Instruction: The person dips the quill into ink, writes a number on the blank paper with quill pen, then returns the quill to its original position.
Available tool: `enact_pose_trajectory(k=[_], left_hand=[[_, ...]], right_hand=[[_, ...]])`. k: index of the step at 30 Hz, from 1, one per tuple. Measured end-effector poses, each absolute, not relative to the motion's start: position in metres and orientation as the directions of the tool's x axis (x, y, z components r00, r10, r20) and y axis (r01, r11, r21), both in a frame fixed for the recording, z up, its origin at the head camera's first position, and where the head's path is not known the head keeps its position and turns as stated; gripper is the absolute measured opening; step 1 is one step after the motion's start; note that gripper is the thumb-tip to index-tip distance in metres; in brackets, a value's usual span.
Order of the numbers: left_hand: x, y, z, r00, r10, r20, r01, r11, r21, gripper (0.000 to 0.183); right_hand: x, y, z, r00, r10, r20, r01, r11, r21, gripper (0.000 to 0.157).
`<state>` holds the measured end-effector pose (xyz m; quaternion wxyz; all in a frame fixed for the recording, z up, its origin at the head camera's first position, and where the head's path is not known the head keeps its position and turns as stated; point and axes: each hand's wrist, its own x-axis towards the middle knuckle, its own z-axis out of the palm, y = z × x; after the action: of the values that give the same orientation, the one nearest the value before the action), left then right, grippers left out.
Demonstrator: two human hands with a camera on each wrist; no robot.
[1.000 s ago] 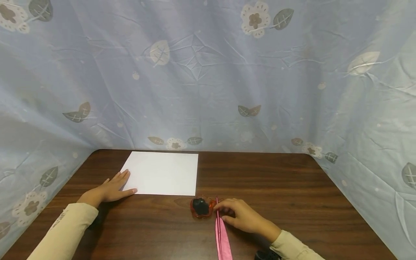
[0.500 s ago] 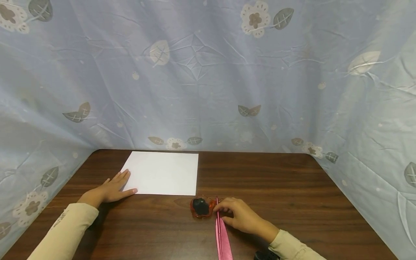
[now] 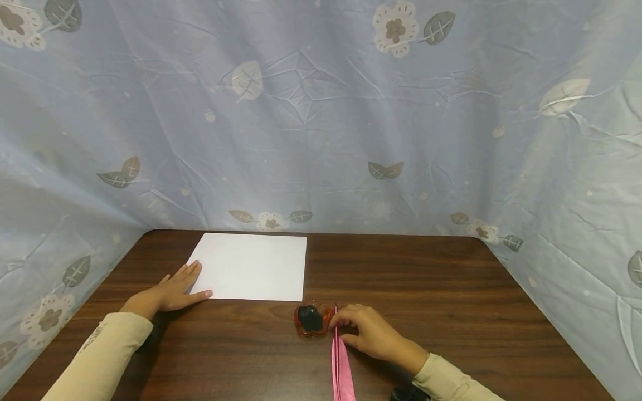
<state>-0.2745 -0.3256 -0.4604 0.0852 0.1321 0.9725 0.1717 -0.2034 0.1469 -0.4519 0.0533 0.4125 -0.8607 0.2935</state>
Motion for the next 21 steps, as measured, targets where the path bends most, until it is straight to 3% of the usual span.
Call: enact_pose_trajectory(k=[12,21], left_hand=[[-0.2768,-0.3284,-0.4645,-0.949,0.291,-0.12,0.229,0.899,0.374,0.105],[-0.2785,-0.33,-0.4676,-0.95,0.29,-0.113,0.231,0.9,0.369,0.105]], right_hand=[[-0.2035,0.1479,-0.4482,-0.705,-0.649,0.285,-0.668,0.473,-0.575,0.023],[-0.2043,0.1503,-0.4435,-0.677,-0.632,0.377,-0.712,0.434,-0.552,0.025]])
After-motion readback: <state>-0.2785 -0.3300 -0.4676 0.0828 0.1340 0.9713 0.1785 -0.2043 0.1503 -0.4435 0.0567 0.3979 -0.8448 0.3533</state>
